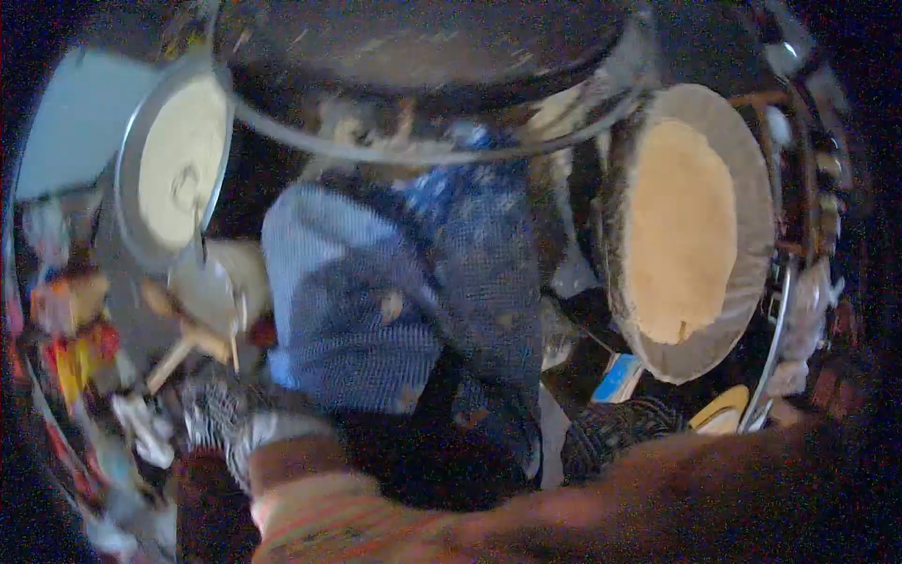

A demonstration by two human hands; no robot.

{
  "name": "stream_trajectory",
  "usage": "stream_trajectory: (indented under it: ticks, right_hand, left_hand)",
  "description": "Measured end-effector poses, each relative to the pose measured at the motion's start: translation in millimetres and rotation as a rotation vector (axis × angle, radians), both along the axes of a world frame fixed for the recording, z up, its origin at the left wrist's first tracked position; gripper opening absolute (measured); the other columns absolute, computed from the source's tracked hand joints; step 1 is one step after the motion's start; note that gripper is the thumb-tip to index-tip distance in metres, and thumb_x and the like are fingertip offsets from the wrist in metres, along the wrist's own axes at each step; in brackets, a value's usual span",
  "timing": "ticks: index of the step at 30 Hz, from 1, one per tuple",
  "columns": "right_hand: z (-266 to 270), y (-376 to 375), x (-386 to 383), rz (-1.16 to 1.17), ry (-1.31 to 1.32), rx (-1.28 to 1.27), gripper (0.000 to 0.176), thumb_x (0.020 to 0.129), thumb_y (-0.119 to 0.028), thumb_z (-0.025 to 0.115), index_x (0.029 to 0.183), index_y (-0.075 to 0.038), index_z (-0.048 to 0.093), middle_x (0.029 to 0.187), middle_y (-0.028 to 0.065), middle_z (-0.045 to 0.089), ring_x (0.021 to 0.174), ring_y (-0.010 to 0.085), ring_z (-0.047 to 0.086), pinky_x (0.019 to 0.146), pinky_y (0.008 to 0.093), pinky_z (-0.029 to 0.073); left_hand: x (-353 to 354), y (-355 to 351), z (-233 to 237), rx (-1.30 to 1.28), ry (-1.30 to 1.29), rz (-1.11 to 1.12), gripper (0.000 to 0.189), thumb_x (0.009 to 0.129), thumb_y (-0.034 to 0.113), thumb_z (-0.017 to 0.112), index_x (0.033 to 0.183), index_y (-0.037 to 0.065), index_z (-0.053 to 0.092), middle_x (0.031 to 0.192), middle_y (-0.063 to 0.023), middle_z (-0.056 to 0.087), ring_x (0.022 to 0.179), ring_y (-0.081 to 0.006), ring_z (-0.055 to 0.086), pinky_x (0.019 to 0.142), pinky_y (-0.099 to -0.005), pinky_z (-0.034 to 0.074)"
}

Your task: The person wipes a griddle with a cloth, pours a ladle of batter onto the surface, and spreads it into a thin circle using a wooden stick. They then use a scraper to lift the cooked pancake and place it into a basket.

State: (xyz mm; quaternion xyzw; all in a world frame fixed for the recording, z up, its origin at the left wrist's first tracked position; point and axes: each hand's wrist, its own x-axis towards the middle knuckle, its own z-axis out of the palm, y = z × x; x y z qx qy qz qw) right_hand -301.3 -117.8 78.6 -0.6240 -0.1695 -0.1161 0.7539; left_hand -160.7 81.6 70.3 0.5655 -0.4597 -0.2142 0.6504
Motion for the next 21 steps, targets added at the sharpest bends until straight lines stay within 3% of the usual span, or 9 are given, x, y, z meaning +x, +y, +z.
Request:
stream_trajectory:
  ticks: [8,16,21]
  right_hand:
    - [3,-4,31,0.149,-0.078,-0.065,0.021,0.082,-0.027,0.060,0.086,-0.007,0.058,0.079,0.0119,0.059,0.074,0.0313,0.059,0.061,0.0421,0.046]
    - [47,6,24,0.285,-0.177,-0.037,0.018,0.083,-0.026,0.058,0.086,-0.008,0.058,0.078,0.0113,0.060,0.074,0.0307,0.060,0.062,0.0426,0.047]
    - [57,7,31,0.349,-0.229,-0.097,0.017,0.084,-0.025,0.057,0.085,-0.008,0.058,0.078,0.0109,0.060,0.074,0.0303,0.061,0.062,0.0429,0.047]
  left_hand:
    - [-3,-5,16,-0.040,-0.028,-0.067,0.033,0.073,0.035,0.058,0.091,0.007,0.062,0.089,-0.0108,0.057,0.081,-0.0296,0.056,0.082,-0.0446,0.043]
    - [3,-27,25,-0.050,-0.038,-0.149,0.033,0.070,0.034,0.058,0.089,0.007,0.062,0.090,-0.0111,0.057,0.082,-0.0297,0.056,0.084,-0.0437,0.043]
    - [-2,-33,31,-0.173,-0.180,-0.272,0.033,0.068,0.034,0.059,0.088,0.008,0.062,0.090,-0.0112,0.057,0.083,-0.0297,0.056,0.085,-0.0431,0.043]
